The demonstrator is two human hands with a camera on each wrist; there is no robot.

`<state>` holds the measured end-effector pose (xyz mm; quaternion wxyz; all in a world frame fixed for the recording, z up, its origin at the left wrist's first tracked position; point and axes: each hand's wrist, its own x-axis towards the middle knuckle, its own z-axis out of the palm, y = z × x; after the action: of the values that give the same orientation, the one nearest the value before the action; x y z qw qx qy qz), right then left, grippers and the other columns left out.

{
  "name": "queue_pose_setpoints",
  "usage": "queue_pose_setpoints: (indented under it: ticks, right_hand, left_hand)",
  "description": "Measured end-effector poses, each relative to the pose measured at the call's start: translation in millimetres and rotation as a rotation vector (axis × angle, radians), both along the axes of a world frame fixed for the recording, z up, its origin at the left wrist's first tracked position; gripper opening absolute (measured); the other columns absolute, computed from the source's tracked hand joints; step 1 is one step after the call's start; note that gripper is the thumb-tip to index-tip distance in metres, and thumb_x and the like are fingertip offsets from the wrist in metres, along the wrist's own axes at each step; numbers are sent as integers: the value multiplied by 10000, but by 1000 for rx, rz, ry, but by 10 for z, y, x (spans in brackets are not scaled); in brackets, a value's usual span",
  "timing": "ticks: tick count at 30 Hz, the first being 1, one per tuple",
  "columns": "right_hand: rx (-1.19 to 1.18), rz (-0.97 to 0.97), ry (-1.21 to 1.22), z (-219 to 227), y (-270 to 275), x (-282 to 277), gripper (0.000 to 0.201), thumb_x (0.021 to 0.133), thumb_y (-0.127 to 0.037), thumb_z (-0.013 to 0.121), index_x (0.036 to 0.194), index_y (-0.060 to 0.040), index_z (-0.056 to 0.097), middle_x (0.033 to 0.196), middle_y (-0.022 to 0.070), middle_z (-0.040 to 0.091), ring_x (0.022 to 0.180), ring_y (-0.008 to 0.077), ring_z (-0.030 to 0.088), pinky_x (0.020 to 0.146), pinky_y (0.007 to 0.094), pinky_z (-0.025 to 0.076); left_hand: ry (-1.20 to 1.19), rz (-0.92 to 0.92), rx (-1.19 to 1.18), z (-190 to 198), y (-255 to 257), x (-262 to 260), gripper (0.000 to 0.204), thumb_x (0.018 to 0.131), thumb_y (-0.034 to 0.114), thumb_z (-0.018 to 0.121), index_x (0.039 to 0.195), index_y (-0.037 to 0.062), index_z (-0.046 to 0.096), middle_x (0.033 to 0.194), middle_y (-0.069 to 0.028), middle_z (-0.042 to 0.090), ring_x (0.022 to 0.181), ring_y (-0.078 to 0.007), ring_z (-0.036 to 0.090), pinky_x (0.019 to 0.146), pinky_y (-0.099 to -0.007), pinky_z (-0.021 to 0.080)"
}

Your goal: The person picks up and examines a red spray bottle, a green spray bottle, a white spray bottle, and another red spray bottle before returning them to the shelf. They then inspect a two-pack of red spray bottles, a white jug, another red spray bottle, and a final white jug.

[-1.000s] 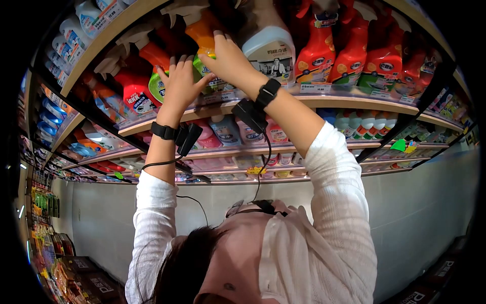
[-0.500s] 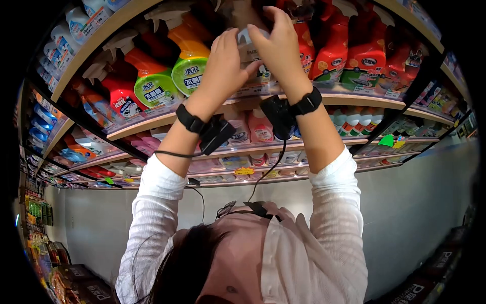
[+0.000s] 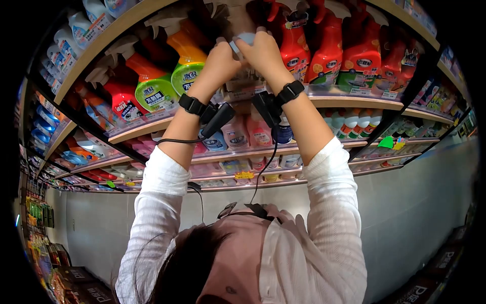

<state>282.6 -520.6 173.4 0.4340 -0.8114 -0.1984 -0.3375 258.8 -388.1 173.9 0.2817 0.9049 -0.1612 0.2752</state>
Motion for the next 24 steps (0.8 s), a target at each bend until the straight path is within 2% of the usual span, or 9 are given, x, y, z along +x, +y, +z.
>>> queue_pose_setpoints:
  ticks: [2,5,7,8,11,12,16,19,24]
  right_hand:
    - [25,19,57,51,16,24,671,759,-394,717,1052,161,481,916,361,579,894,463,590,789,470,484]
    - [44,20,10,33,16,5,731,742,-454,735,1045,155,468,940,366,574,894,440,600,782,445,484]
    - [43,2,-76,10,8,-77,751,734,-499,731,1028,136,457,989,360,564,903,406,604,779,411,480]
    - [58,-17,-98,6,18,-122,757,721,-464,760,1095,113,445,1032,317,573,946,352,610,786,380,485]
    - [124,99,-152,-32,-64,-175,748,703,-414,793,1145,81,448,1051,252,590,988,282,603,817,355,482]
    - [140,123,-154,-43,-91,-198,683,701,-325,812,1177,34,477,1077,172,602,1004,219,595,851,331,481]
    - [205,520,-77,-2,-248,-318,581,714,-217,809,1193,-28,541,1112,86,620,1015,182,601,874,306,481]
    - [167,511,-42,38,-274,-319,577,714,-228,811,1189,-23,556,1098,90,634,1005,179,607,874,308,483]
    - [302,724,-61,17,-201,-326,499,692,-151,827,1114,-22,595,988,51,649,903,102,600,801,263,501]
  left_hand:
    - [95,-2,-47,30,5,3,669,611,198,835,1053,-149,471,1015,-300,575,984,-443,579,805,-453,498]
    - [-103,-37,3,-91,34,65,790,633,362,840,1056,-183,455,995,-347,571,963,-441,584,811,-449,493]
    - [-116,-55,7,-66,19,-19,771,612,287,847,1105,-149,446,1054,-315,545,1002,-436,552,849,-449,473]
    - [-140,-44,-29,-65,-13,-92,759,590,220,856,1121,-132,445,1071,-301,534,1015,-436,539,859,-449,466]
    - [-227,-74,-93,-137,-36,-238,795,562,122,864,1176,-100,410,1120,-267,491,1051,-428,504,886,-441,447]
    - [-260,-92,-106,-156,-26,-268,815,560,106,863,1195,-92,393,1136,-258,475,1062,-425,493,894,-438,442]
    - [-334,-161,-96,-232,9,-367,818,565,92,861,1219,-29,384,1149,-225,441,1053,-408,484,891,-416,443]
    - [-382,-207,-125,-277,2,-362,809,563,90,858,1218,-19,394,1136,-214,444,1043,-396,485,886,-406,445]
    - [-346,-275,-216,-299,22,-418,815,604,63,842,1266,24,369,1193,-164,387,1092,-312,471,929,-378,426]
